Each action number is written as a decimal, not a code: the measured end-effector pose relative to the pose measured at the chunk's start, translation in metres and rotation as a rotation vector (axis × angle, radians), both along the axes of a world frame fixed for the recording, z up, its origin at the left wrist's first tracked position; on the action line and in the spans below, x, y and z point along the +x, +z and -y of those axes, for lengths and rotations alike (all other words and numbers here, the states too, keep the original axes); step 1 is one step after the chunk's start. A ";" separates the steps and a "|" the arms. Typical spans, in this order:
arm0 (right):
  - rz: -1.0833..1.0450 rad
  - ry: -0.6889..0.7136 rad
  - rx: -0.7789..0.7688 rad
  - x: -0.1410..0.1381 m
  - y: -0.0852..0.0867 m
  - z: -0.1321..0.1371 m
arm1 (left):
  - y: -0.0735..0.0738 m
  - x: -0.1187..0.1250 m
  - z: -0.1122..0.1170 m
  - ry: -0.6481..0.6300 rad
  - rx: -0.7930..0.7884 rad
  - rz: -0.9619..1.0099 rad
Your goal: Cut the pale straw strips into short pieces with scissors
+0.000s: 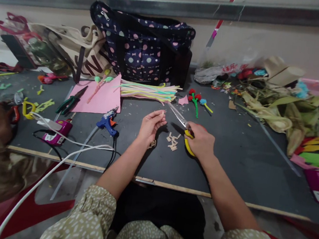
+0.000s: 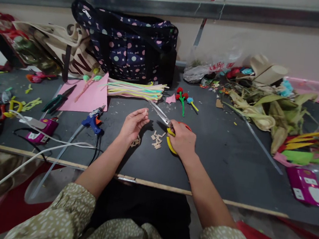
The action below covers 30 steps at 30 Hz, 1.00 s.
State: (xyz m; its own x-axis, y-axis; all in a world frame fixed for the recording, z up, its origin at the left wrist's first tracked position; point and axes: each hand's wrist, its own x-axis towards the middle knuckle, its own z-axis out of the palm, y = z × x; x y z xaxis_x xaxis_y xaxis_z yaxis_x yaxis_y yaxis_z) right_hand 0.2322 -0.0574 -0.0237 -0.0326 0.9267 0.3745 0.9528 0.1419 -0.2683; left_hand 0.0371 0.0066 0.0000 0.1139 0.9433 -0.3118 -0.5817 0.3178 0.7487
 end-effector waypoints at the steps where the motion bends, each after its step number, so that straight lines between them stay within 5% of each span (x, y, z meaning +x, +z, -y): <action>1: -0.026 -0.004 0.000 0.001 0.000 -0.001 | 0.001 0.000 0.000 -0.003 -0.005 0.010; 11: -0.086 -0.091 -0.023 0.015 -0.007 -0.008 | -0.002 -0.005 -0.003 -0.052 0.013 0.024; 23: -0.174 -0.101 -0.005 0.019 -0.004 -0.009 | -0.019 -0.040 -0.025 -0.087 0.424 -0.900; 30: -0.185 -0.097 -0.022 0.018 -0.003 -0.008 | -0.024 -0.038 -0.023 -0.272 0.476 -0.960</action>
